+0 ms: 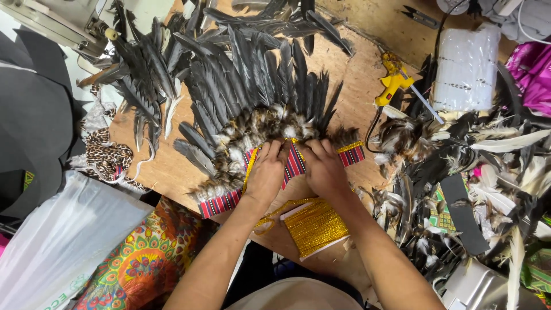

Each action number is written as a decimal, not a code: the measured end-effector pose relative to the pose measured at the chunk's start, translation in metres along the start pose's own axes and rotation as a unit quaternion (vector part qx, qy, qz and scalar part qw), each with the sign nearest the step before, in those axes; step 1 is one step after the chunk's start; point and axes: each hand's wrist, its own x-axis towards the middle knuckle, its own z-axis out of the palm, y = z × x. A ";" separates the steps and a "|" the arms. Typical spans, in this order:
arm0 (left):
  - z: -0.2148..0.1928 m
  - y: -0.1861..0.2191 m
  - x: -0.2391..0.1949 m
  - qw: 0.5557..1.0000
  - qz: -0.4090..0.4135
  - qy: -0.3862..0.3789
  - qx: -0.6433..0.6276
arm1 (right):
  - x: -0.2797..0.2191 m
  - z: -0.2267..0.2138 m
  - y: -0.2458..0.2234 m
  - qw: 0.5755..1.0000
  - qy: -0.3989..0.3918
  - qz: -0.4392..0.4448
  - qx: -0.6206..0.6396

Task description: The person uses a hot glue gun to attach a gold beaded trim along the edge of a feathered headdress. They repeatedly apply glue and press the trim into place, adjusting the feathers and trim as needed.

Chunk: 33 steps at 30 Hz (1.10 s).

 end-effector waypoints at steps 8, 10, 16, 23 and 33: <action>-0.001 0.006 0.004 0.997 -0.023 -0.065 0.020 | 0.016 0.017 0.020 0.998 -0.023 0.048 0.023; 0.004 0.006 0.004 0.997 -0.029 -0.067 0.017 | 0.022 0.021 0.024 0.997 -0.012 0.069 0.035; 0.007 0.010 0.001 0.998 -0.041 -0.051 0.013 | 0.040 0.021 0.025 0.995 -0.024 0.091 0.017; 0.000 0.012 -0.004 0.998 -0.052 -0.033 -0.005 | 0.043 0.026 0.023 0.993 -0.041 0.112 0.007; -0.003 0.002 -0.016 0.995 -0.093 -0.023 0.009 | 0.045 0.003 0.020 0.990 -0.061 0.124 0.019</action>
